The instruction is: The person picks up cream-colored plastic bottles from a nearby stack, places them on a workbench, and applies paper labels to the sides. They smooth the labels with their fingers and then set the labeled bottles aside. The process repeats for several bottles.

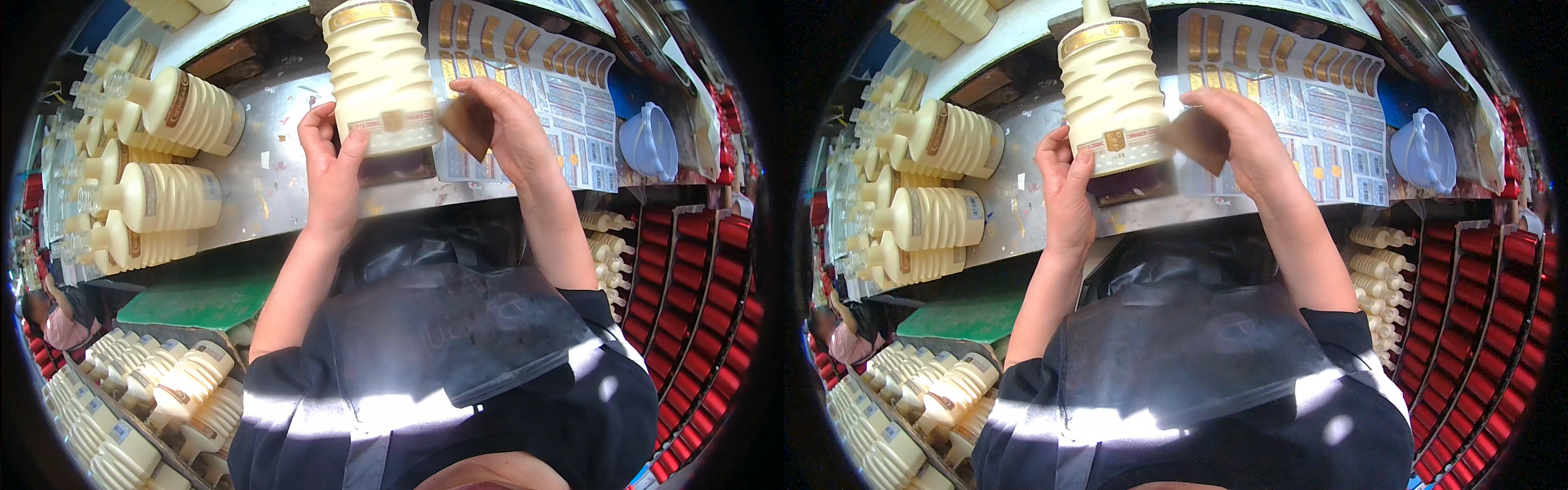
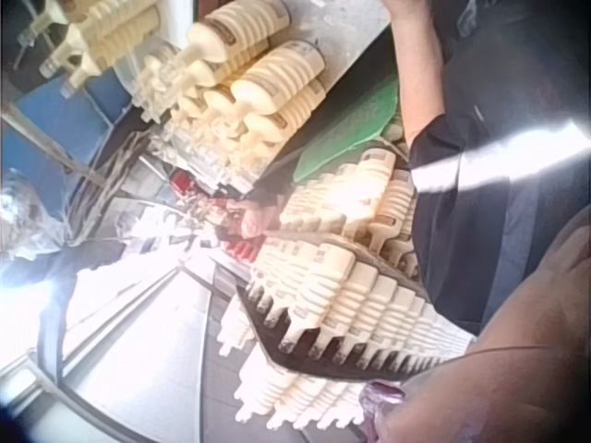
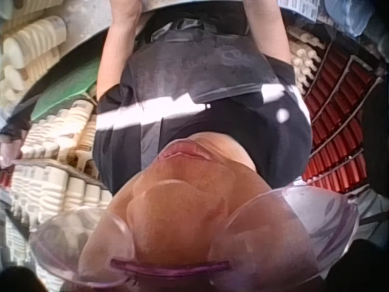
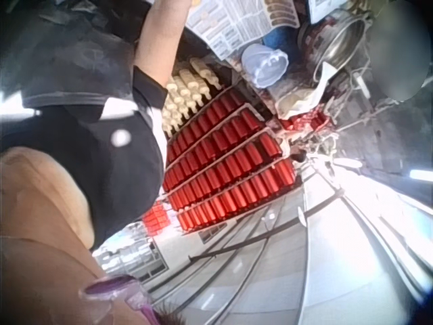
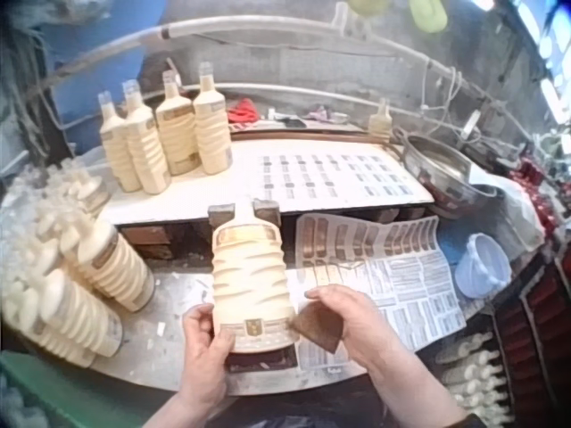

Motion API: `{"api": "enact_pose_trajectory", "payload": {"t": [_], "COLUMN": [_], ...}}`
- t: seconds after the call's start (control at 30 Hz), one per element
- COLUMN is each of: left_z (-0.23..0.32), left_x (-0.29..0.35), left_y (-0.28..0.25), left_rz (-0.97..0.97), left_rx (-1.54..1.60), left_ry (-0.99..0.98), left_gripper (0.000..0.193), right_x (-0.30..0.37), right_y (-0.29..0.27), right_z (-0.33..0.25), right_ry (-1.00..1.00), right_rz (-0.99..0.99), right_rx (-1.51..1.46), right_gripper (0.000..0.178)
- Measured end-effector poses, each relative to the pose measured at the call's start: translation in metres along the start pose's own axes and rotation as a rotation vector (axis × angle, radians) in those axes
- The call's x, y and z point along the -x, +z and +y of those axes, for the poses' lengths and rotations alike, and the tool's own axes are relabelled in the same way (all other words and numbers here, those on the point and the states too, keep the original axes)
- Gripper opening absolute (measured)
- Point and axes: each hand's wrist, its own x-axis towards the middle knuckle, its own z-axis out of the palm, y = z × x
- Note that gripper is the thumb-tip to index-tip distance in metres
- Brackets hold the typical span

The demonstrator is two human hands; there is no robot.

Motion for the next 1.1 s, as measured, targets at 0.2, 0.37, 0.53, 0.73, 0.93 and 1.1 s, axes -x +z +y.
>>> {"api": "enact_pose_trajectory", "payload": {"t": [0.2, 0.37, 0.53, 0.73, 0.93, 1.1], "left_z": [0.002, 0.002, -0.011, -0.018, -0.015, -0.01], "left_x": [-0.001, -0.002, -0.008, -0.004, 0.0, -0.003], "left_y": [0.001, -0.004, 0.0, -0.002, -0.011, -0.017], "left_rz": [-0.005, 0.006, 0.02, -0.002, -0.104, 0.025], "left_rx": [-0.085, 0.092, -0.25, -0.226, -0.233, -0.706], "left_ry": [0.029, -0.005, 0.141, 0.193, 0.211, 0.357], "left_gripper": [0.057, 0.053, 0.049, 0.05, 0.076, 0.076], "right_x": [0.023, 0.035, 0.047, 0.019, 0.023, 0.049], "right_y": [0.04, 0.059, 0.046, 0.008, 0.009, 0.029], "right_z": [-0.006, -0.011, 0.018, 0.052, 0.038, 0.013], "right_ry": [-0.769, -0.953, -0.685, -0.241, -0.53, -1.238], "right_rz": [-0.056, 0.107, 0.13, 0.27, 0.208, -0.057], "right_rx": [0.862, 0.894, 0.897, 0.381, 0.367, 0.988], "right_gripper": [0.027, 0.025, 0.022, 0.023, 0.029, 0.027]}}
